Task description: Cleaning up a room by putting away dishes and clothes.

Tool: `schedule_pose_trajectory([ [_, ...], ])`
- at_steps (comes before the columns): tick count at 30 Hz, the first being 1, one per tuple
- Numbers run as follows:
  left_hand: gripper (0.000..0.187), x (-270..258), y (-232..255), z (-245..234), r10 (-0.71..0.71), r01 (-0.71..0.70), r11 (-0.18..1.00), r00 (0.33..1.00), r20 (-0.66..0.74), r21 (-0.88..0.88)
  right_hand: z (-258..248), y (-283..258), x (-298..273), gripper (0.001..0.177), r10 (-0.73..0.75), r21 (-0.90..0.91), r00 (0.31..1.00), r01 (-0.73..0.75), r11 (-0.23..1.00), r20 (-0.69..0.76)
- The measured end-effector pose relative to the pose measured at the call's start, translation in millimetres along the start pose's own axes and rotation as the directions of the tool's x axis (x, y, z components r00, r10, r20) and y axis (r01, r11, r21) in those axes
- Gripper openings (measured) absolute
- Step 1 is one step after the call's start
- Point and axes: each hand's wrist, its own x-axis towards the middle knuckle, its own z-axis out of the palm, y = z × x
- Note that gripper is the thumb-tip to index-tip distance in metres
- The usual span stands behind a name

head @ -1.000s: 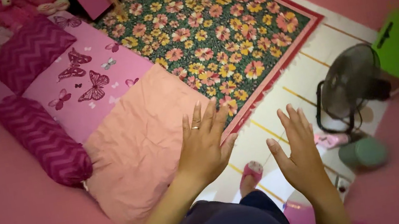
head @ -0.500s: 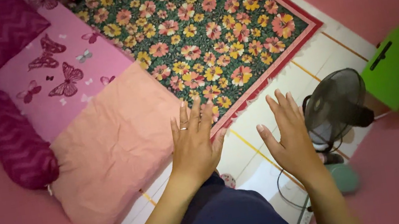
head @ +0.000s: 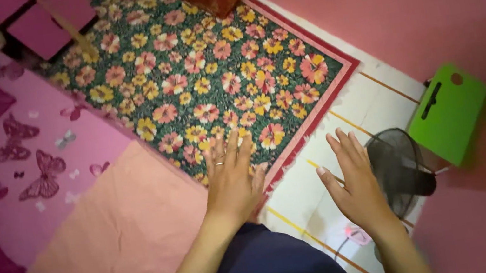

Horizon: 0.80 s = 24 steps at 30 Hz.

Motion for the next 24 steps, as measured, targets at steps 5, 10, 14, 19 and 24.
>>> schedule_pose_trajectory([
  [5, 0.069, 84, -12, -8, 0.025, -0.025, 1.000, 0.998, 0.062, 0.007, 4, 12, 65, 0.062, -0.007, 0.024, 0.999, 0.008, 1.000, -0.040],
  [10, 0.069, 145, -21, -6, 0.001, -0.005, 0.998, 0.998, 0.062, 0.061, 22, 29, 124, 0.064, -0.029, 0.028, 0.999, 0.029, 0.999, -0.025],
  [14, 0.069, 183, -24, 13, -0.049, 0.048, 0.996, 0.999, 0.015, 0.071, 32, 58, 181, 0.067, -0.020, 0.007, 0.996, 0.020, 1.000, 0.086],
  [19, 0.068, 232, -27, 38, -0.124, 0.125, 0.989, 0.992, -0.016, 0.079, 29, 88, 262, 0.066, -0.203, 0.031, 0.976, 0.201, 0.979, 0.081],
  [24, 0.066, 287, -18, 50, -0.182, 0.182, 0.983, 0.983, -0.027, 0.008, 18, 106, 336, 0.064, -0.204, 0.064, 0.953, 0.194, 0.979, 0.225],
])
